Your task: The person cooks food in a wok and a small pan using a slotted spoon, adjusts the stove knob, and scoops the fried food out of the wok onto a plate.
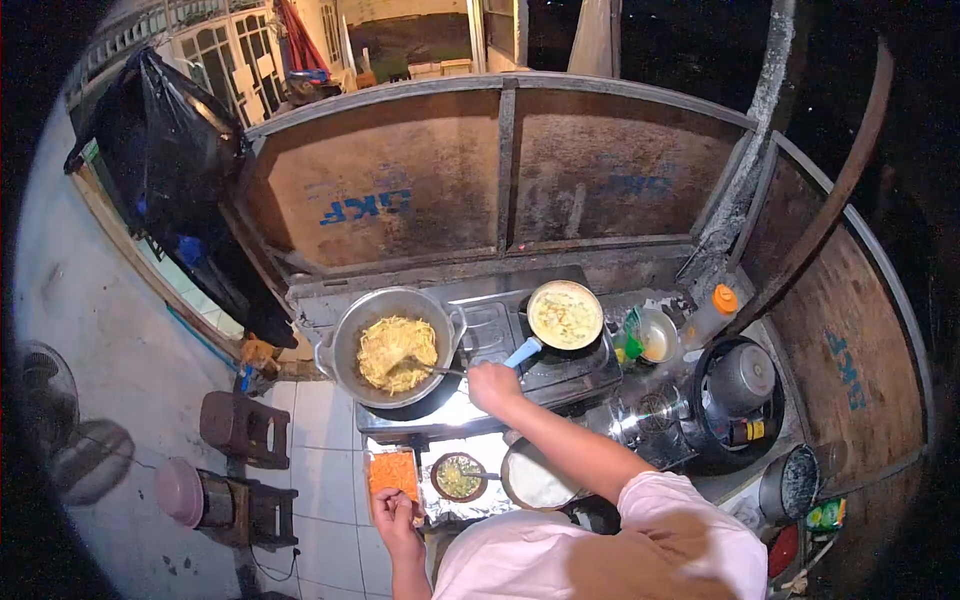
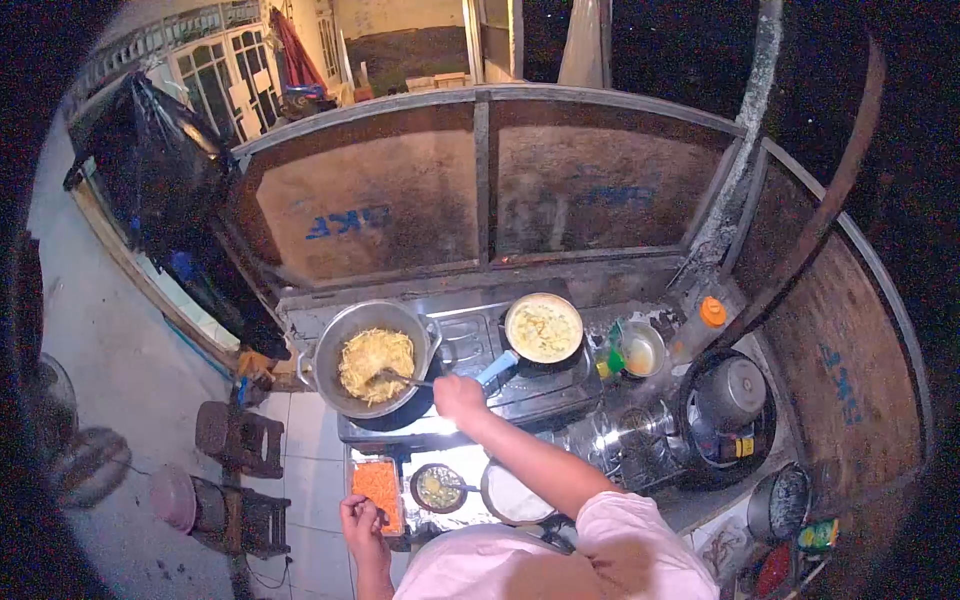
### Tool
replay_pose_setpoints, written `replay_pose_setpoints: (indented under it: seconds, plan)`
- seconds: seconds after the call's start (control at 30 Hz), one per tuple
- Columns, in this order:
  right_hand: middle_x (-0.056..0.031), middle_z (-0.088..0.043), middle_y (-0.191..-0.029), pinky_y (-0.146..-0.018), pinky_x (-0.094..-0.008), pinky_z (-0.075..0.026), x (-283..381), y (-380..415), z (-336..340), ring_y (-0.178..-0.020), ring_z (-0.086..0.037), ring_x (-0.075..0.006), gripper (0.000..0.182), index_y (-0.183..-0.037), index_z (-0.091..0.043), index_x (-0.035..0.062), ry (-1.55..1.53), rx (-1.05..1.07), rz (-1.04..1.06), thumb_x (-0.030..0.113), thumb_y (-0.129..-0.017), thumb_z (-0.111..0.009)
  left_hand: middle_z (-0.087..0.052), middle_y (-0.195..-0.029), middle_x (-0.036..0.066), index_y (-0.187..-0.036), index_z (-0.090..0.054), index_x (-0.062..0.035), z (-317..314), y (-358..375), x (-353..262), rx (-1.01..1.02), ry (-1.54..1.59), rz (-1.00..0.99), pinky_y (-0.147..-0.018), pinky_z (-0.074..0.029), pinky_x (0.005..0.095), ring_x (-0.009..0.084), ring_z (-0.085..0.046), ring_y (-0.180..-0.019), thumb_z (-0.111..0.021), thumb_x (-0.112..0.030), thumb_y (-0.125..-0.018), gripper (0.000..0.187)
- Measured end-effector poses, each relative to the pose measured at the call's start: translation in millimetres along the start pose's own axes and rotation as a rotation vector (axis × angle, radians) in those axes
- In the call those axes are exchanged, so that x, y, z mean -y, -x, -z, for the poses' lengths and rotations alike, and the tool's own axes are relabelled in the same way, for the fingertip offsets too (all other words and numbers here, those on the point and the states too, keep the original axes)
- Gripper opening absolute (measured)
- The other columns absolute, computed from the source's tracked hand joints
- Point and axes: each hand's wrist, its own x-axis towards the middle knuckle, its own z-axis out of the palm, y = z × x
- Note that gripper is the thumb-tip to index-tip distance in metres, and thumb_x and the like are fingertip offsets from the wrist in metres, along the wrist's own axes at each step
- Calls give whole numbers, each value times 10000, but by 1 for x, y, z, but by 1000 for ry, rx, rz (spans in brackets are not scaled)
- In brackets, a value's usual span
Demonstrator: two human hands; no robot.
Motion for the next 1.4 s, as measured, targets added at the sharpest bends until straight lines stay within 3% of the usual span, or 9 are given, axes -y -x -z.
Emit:
replay_pose_setpoints:
  seconds: [0.07, 0.13, 0.3, 0.57, 0.67, 0.87, 1.07, 1.1, 1.4]
  plan:
    - [-209, -658, -913, -671, -441, -555, 3, -14, -19, -793, -675, -358, 181, -825, -676, -1, 37, -59, 44, 103, -761, -542, -494, -812, 14, -1050, -469, -51, -2, 2, 3, 6, -8, 5, -610, -446, 242, 100, -490, -682, -566, -52, -874, 200]
    - [-212, -654, -939, -686, -448, -553, 12, -14, -6, -802, -671, -366, 179, -847, -671, -1, -3, -9, 68, 80, -760, -537, -493, -812, 13, -1055, -468, -52, -3, 2, -1, -3, -16, -12, -615, -451, 246, 100, -491, -686, -566, -60, -878, 203]
    - [-193, -677, -938, -709, -457, -553, 6, -15, 26, -836, -681, -356, 214, -849, -698, 7, 74, -153, 58, 121, -805, -522, -511, -825, 16, -1071, -472, -64, 7, 5, -4, -39, 12, 23, -629, -444, 247, 107, -504, -702, -573, -66, -883, 213]
    - [-177, -701, -903, -734, -448, -553, 27, -24, 47, -850, -690, -333, 222, -859, -725, 41, 155, 86, 21, 143, -776, -546, -524, -825, 22, -1074, -474, -60, 8, 8, -5, -81, 30, 42, -628, -435, 246, 113, -517, -699, -571, -53, -882, 215]
    - [-163, -706, -843, -690, -438, -557, 27, -35, 24, -810, -698, -319, 200, -823, -727, 51, 206, 51, 85, 143, -766, -559, -527, -829, 23, -1071, -475, -59, 11, 9, -4, -43, 8, 21, -628, -435, 249, 115, -517, -696, -567, -51, -884, 209]
    - [-148, -704, -783, -634, -419, -559, 36, -34, 46, -759, -705, -292, 163, -778, -723, 68, 224, -63, 92, 147, -752, -583, -519, -826, 25, -1052, -474, -65, 7, 10, -8, -53, 23, 23, -614, -442, 260, 119, -517, -681, -557, -36, -882, 192]
    - [-135, -707, -795, -625, -413, -560, 43, -35, 64, -753, -704, -293, 164, -773, -726, 68, 181, -151, 106, 133, -763, -575, -452, -748, -3, -1061, -450, -63, -3, 7, -6, -36, 18, 24, -602, -428, 262, 78, -418, -604, -593, -60, -862, 245]
    - [-134, -707, -794, -621, -409, -560, 45, -35, 61, -746, -704, -291, 163, -773, -727, 72, 183, -165, 106, 132, -764, -576, -513, -826, 24, -1034, -474, -68, 0, 6, -3, -14, 30, 14, -596, -447, 250, 116, -512, -668, -555, -24, -881, 179]
    - [-125, -693, -719, -587, -389, -551, 25, -26, 29, -690, -697, -268, 141, -700, -717, 85, 164, -317, 184, 143, -736, -595, -483, -828, 16, -1062, -474, -60, -12, 6, 3, 22, 1, 21, -617, -441, 263, 99, -464, -664, -570, -40, -875, 211]
